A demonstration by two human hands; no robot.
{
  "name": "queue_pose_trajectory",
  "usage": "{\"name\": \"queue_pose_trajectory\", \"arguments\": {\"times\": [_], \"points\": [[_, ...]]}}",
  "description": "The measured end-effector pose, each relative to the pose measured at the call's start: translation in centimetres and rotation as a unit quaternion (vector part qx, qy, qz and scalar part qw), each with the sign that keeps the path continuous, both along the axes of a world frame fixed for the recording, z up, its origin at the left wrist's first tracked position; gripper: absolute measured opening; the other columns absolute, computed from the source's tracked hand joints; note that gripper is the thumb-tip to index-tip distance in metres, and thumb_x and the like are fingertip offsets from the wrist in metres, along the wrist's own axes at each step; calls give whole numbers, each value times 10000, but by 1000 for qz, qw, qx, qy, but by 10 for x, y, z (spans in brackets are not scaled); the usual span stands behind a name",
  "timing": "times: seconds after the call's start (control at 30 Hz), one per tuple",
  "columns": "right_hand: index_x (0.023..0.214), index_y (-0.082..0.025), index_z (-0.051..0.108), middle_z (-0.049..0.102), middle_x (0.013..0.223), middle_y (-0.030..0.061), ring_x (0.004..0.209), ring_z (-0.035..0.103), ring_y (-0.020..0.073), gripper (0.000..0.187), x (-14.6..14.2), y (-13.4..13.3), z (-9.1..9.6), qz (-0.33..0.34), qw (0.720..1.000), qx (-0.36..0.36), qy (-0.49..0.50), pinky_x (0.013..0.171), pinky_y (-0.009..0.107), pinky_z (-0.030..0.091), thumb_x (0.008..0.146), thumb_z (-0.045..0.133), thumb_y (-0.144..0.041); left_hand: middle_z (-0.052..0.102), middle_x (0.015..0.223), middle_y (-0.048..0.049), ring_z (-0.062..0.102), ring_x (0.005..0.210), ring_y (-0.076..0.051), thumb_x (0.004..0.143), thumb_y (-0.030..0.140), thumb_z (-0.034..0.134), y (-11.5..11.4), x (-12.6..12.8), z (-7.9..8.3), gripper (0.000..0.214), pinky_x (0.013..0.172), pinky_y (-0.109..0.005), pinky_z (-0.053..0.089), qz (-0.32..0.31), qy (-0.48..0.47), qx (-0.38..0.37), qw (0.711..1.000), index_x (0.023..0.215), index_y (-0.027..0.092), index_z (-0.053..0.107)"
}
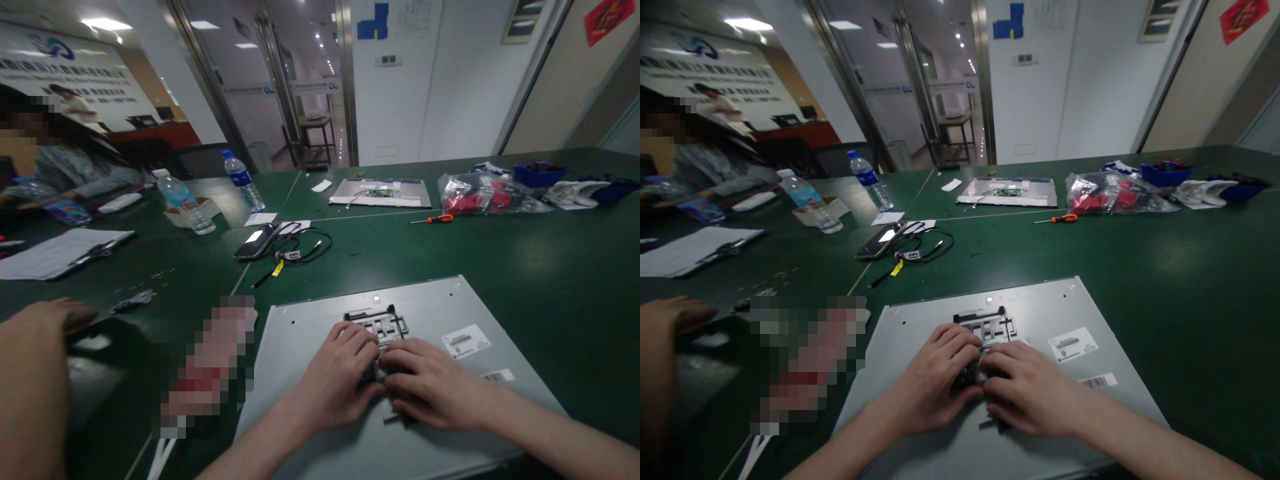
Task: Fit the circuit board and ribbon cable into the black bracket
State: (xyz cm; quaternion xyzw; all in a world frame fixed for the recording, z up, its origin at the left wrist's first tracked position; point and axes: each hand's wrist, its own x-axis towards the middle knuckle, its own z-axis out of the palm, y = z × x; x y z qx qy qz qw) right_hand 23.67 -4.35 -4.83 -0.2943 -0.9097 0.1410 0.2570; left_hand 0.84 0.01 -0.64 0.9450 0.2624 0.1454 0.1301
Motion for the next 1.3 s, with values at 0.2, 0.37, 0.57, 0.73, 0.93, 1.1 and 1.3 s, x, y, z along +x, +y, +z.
{"name": "queue_pose_trajectory", "arguments": {"times": [0.2, 0.37, 0.57, 0.73, 0.93, 1.1, 1.3], "points": [[1087, -219, 690, 648, 1258, 87, 1212, 564, 244, 139, 1, -1, 1, -25, 999, 41, 10, 1006, 418, 493, 971, 622, -253, 656, 1087, -79, 595, 1037, -278, 880, 305, 684, 2, -2, -4, 215, 969, -490, 443, 4, 0, 14, 1000, 1037, 196, 586], [1025, -195, 662, 682, 1086, 85, 1033, 600, 236, 114, 2, 2, 10, -83, 994, 52, 53, 892, 414, 492, 981, 557, -194, 656, 1072, -73, 596, 1025, -273, 870, 314, 691, 3, -3, -2, 190, 953, -485, 446, 3, 1, 13, 1000, 982, 201, 587], [969, -180, 629, 644, 956, 71, 911, 554, 239, 98, 6, 4, 12, -146, 988, 6, 53, 812, 399, 444, 975, 538, -215, 654, 1034, -70, 594, 1008, -273, 886, 356, 685, 3, -2, 0, 201, 954, -487, 445, 9, 6, 5, 1000, 952, 199, 576], [1096, -180, 628, 645, 1005, 79, 947, 547, 260, 160, 6, 4, 8, -153, 988, -20, 30, 833, 421, 437, 957, 556, -214, 651, 1032, -71, 596, 1005, -272, 906, 382, 661, 3, -3, -1, 204, 953, -487, 445, 9, 4, 10, 1000, 948, 201, 575], [1178, -193, 627, 651, 1097, 97, 999, 563, 264, 228, 5, 3, 6, -140, 989, -26, 28, 869, 434, 456, 954, 587, -214, 656, 1038, -73, 597, 1018, -276, 897, 380, 673, 3, -2, -1, 209, 966, -484, 442, 11, 9, 8, 1000, 965, 203, 585], [1222, -197, 609, 632, 1206, 113, 1061, 568, 273, 275, 4, 2, 4, -120, 992, -29, 34, 900, 449, 479, 947, 594, -190, 657, 1047, -70, 597, 1020, -277, 883, 378, 693, 3, -2, -2, 233, 969, -486, 443, 13, 16, 2, 1000, 992, 201, 588], [1125, -224, 657, 618, 1281, 93, 1188, 564, 254, 177, 0, 0, 4, -41, 998, 27, 33, 967, 431, 486, 977, 580, -164, 651, 1055, -78, 590, 1025, -282, 910, 354, 648, 4, -2, -2, 211, 972, -503, 439, 5, 6, -8, 1000, 1047, 202, 595]]}}
